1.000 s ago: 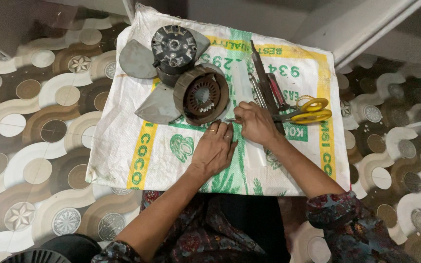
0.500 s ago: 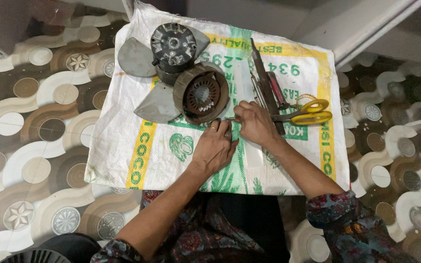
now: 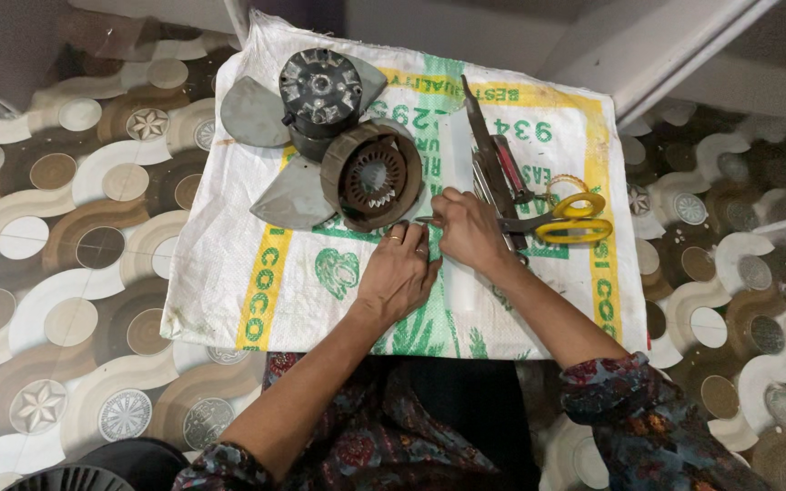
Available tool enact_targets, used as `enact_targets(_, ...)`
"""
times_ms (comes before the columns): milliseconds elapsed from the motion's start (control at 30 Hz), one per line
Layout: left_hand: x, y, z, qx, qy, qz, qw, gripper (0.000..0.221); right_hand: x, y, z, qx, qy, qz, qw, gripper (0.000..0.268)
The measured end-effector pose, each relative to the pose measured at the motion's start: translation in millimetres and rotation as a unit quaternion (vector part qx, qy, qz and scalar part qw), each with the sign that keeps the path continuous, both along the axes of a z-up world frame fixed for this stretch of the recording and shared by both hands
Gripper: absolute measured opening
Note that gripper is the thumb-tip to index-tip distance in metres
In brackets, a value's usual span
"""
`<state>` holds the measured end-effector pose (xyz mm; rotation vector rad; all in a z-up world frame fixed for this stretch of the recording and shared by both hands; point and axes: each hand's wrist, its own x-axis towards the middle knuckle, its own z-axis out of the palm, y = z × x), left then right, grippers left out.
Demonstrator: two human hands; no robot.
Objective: The person repairs a fan motor stator by using a screwdriver and scissors to manipulate and strip wires while the component rests on a cloth.
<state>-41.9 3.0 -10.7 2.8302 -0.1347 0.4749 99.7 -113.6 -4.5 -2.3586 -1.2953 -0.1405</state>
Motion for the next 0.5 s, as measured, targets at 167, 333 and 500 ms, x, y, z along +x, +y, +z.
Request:
enact_targets(167, 0, -1, 0, 0.004, 0.009, -0.001, 1.0, 0.043, 1, 2, -5, -0.01, 0.006, -0.019, 1.0, 0.02)
enact_targets(333, -5, -1, 5, -0.018, -0.009, 0.006, 1.0, 0.044, 5, 2, -3, 0.008, 0.02, -0.011, 1.0, 0.009)
enact_targets(500, -8, -1, 7, -0.041, -0.002, 0.02, 0.999, 0.046, 19, -9, 9, 0.0, 0.135, 0.013, 0.991, 0.003)
